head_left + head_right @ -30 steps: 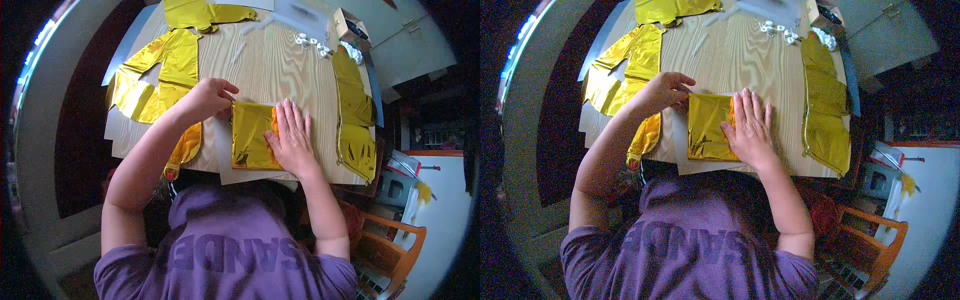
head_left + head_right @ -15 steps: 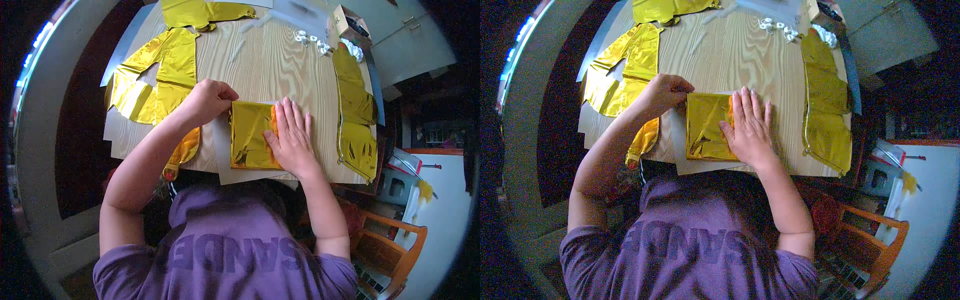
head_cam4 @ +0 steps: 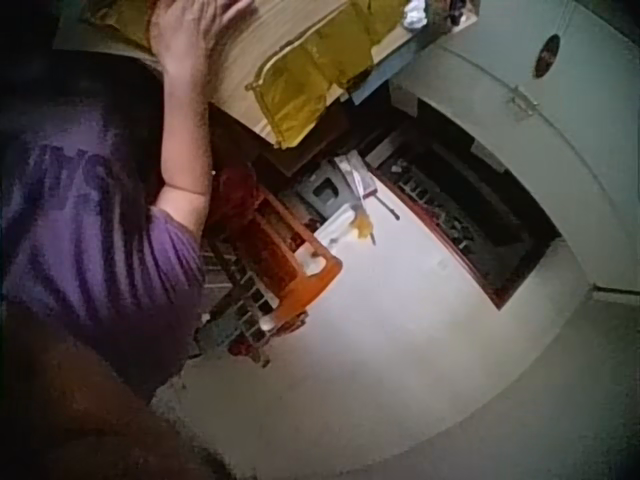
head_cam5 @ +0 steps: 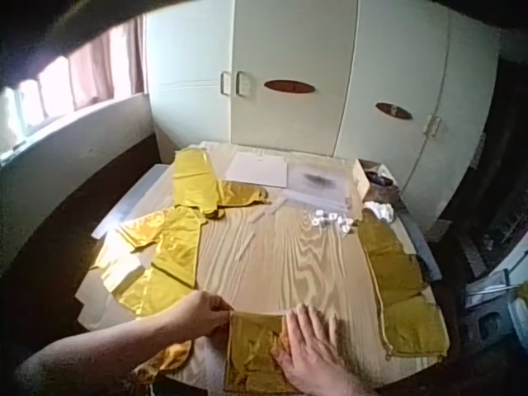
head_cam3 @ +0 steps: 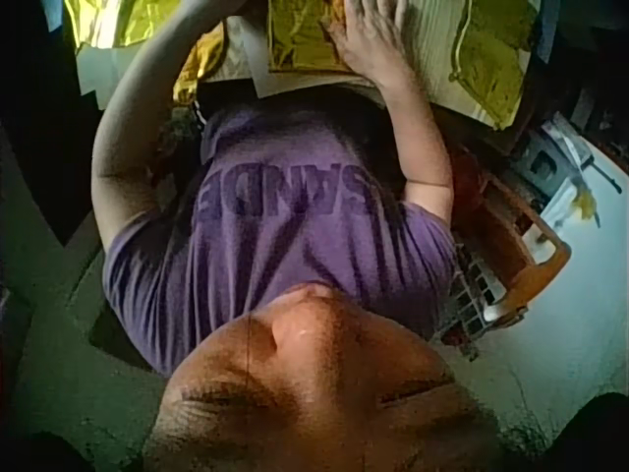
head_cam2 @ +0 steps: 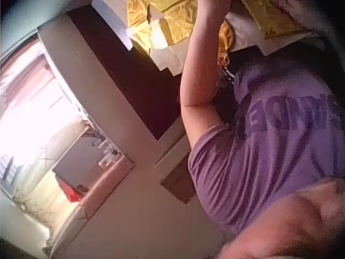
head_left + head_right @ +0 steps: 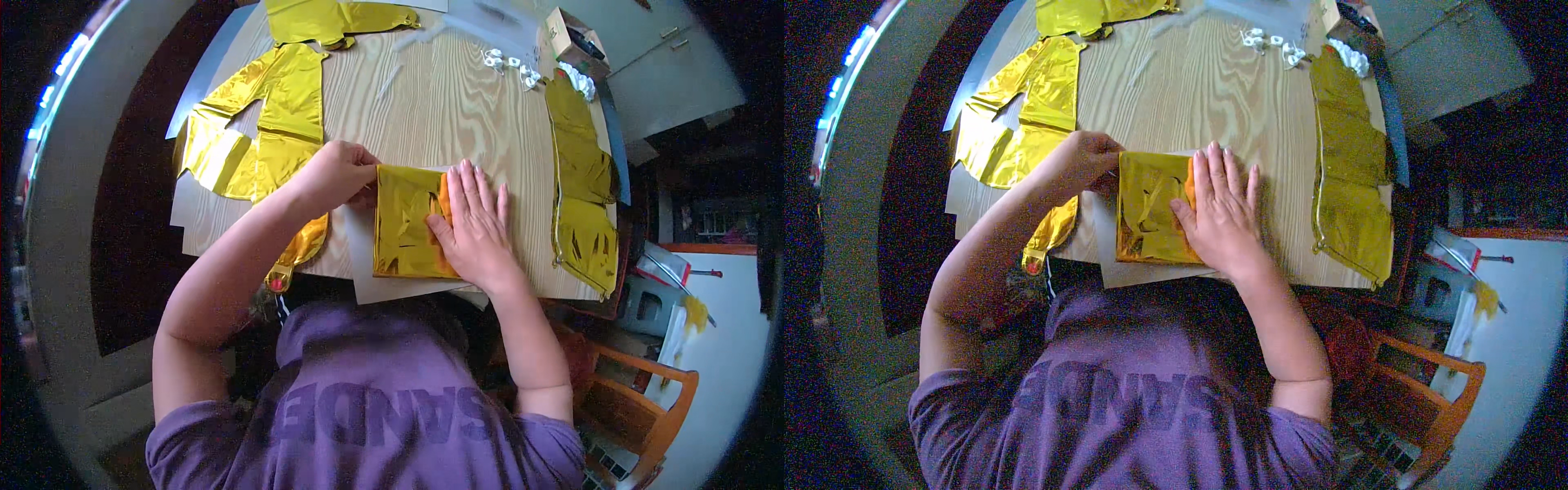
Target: Folding a star-shaped gold foil balloon on a table using a paper guide and adding a header card.
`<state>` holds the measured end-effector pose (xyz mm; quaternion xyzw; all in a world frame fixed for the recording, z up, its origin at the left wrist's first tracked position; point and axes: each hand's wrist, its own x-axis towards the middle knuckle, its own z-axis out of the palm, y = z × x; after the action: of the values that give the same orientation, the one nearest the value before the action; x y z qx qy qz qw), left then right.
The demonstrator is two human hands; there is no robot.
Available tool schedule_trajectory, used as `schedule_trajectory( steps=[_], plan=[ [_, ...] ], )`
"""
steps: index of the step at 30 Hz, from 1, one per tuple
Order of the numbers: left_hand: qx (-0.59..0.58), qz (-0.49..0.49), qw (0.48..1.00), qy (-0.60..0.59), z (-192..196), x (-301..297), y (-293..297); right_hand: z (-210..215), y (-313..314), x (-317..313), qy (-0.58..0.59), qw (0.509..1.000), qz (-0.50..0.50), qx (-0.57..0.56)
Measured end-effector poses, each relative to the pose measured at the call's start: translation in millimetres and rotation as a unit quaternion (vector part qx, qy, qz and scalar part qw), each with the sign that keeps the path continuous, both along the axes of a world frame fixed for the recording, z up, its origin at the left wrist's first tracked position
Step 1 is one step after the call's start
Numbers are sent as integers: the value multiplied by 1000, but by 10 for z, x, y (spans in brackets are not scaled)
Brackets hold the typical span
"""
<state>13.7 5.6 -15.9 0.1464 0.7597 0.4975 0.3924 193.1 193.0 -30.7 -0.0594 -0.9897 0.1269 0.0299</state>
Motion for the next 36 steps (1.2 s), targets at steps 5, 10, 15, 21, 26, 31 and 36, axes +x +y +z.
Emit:
schedule_trajectory(
  steps=[5, 10, 15, 21, 26, 31, 36],
  plan=[
    [6, 11, 1000, -9, 103, 66, -44, -28, -9, 6, 10, 1000, 5, 1],
    [-26, 33, 993, 110, 69, 182, -70, -56, -36, -3, 17, 1000, 8, 14],
    [-50, -26, 989, 136, 36, 150, -105, 4, -2, -23, -6, 1000, 14, 5],
    [-62, -4, 997, 36, 143, 154, -112, 64, -31, -73, 55, 993, 100, 0],
    [-32, 22, 998, -45, 112, 131, -117, -17, -177, -151, 73, 983, 161, -43],
    [-8, 39, 991, -125, 47, 65, -181, -39, -212, -185, 68, 984, 161, -21],
    [0, 17, 990, -138, 81, 60, -195, -33, -238, -187, 54, 988, 146, 4]
  ],
)
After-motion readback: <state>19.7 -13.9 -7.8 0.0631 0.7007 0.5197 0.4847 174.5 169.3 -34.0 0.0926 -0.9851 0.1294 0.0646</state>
